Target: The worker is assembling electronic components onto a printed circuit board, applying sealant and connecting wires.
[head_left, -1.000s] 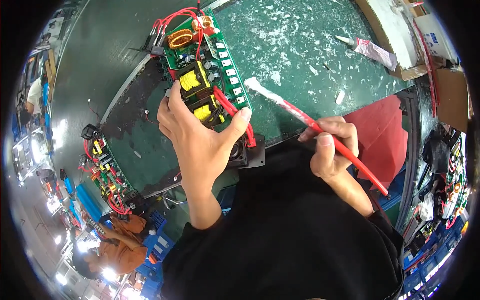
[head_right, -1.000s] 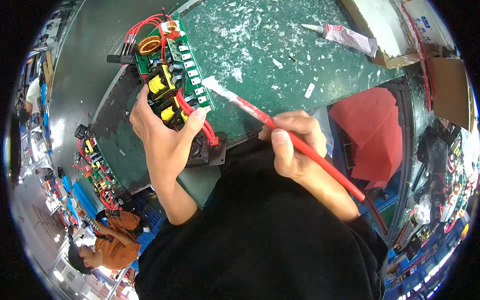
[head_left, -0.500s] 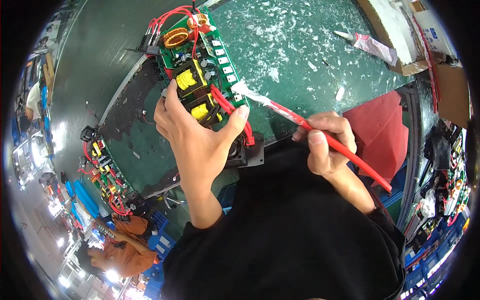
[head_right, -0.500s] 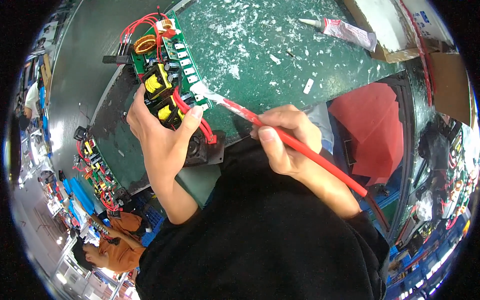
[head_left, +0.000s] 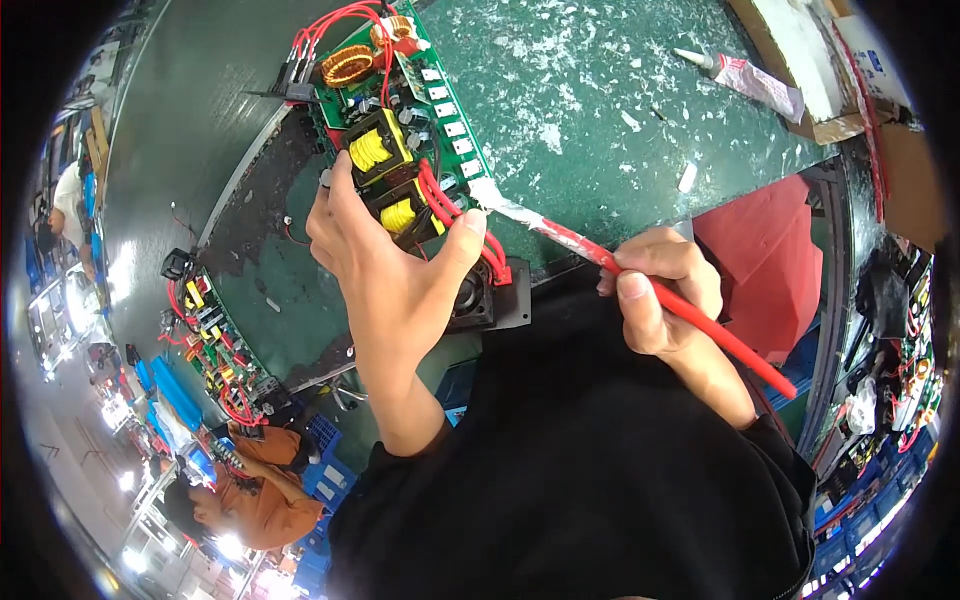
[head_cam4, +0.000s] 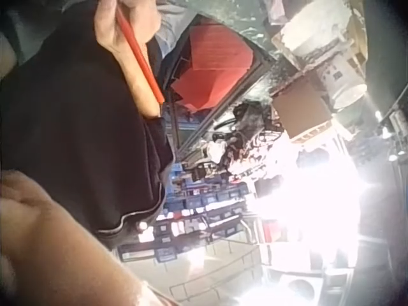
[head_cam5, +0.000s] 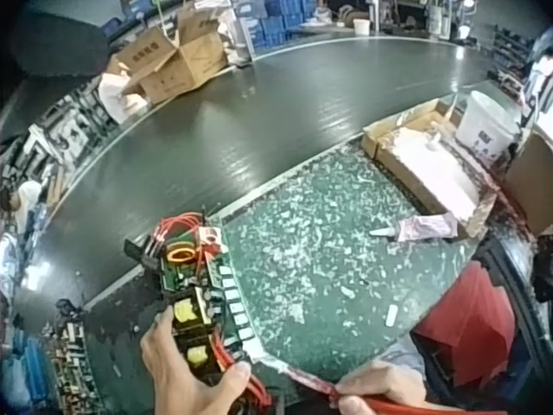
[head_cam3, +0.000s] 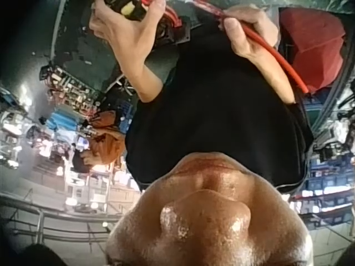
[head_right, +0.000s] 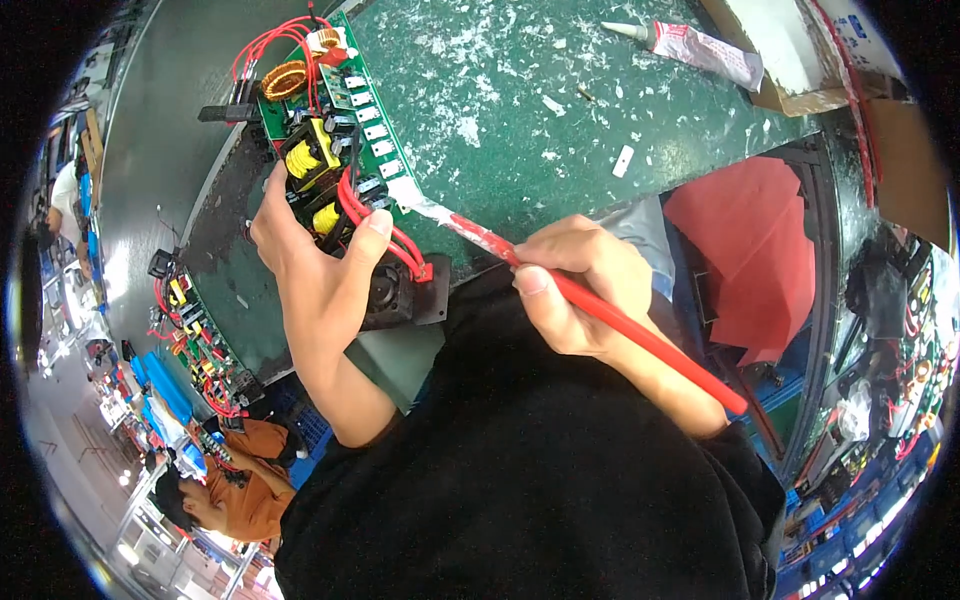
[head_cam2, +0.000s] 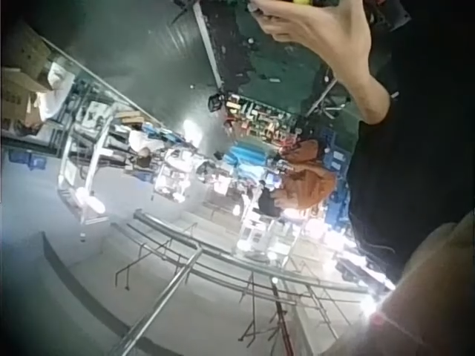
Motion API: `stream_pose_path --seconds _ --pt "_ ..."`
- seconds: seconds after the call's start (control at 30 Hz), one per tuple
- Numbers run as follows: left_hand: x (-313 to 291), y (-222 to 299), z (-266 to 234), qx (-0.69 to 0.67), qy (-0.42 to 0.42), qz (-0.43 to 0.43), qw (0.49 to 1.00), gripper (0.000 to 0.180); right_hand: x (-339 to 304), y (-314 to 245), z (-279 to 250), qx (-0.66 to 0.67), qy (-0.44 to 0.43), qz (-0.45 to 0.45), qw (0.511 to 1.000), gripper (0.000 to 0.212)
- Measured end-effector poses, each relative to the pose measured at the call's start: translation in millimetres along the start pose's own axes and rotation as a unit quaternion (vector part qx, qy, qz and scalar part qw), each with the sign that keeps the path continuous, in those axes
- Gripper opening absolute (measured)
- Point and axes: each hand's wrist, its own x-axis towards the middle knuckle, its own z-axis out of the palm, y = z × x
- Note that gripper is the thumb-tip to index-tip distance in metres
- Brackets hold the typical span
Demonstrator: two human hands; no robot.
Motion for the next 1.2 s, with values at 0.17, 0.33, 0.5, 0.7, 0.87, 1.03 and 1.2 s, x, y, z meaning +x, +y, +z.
stream_pose_path --seconds 0.17,0.33,0.5,0.7,0.87,1.03,1.2 --pt "-0.9 -1.2 0.8 -0.010 -0.001 -0.003 1.000 0.102 -2.1 0.9 0.1 0.027 0.040 -0.010 0.999 0.014" --pt "-1.3 -3.3 2.4 -0.016 -0.002 -0.009 1.000 0.102 -0.7 -3.0 -3.1 -0.005 0.006 0.002 1.000 0.015" --pt "-1.2 -0.7 0.9 -0.031 -0.002 -0.018 0.999 0.103 -2.8 -5.4 -8.2 -0.016 -0.010 -0.004 1.000 0.014" --pt "-0.3 0.4 -0.3 -0.036 -0.004 -0.018 0.999 0.101 -3.6 -5.9 -10.3 -0.025 -0.016 -0.035 0.999 0.014" --pt "0.3 -1.4 0.4 -0.033 -0.011 -0.012 0.999 0.100 0.7 -3.5 -5.7 -0.024 -0.001 -0.040 0.999 0.014" --pt "0.9 -0.9 0.9 -0.031 -0.010 -0.023 0.999 0.100 -5.1 -3.2 -13.1 -0.002 0.005 -0.006 1.000 0.015" --pt "0.7 1.7 0.9 -0.038 -0.007 -0.022 0.999 0.101 -3.3 -2.4 -13.7 0.006 0.014 -0.001 1.000 0.014"
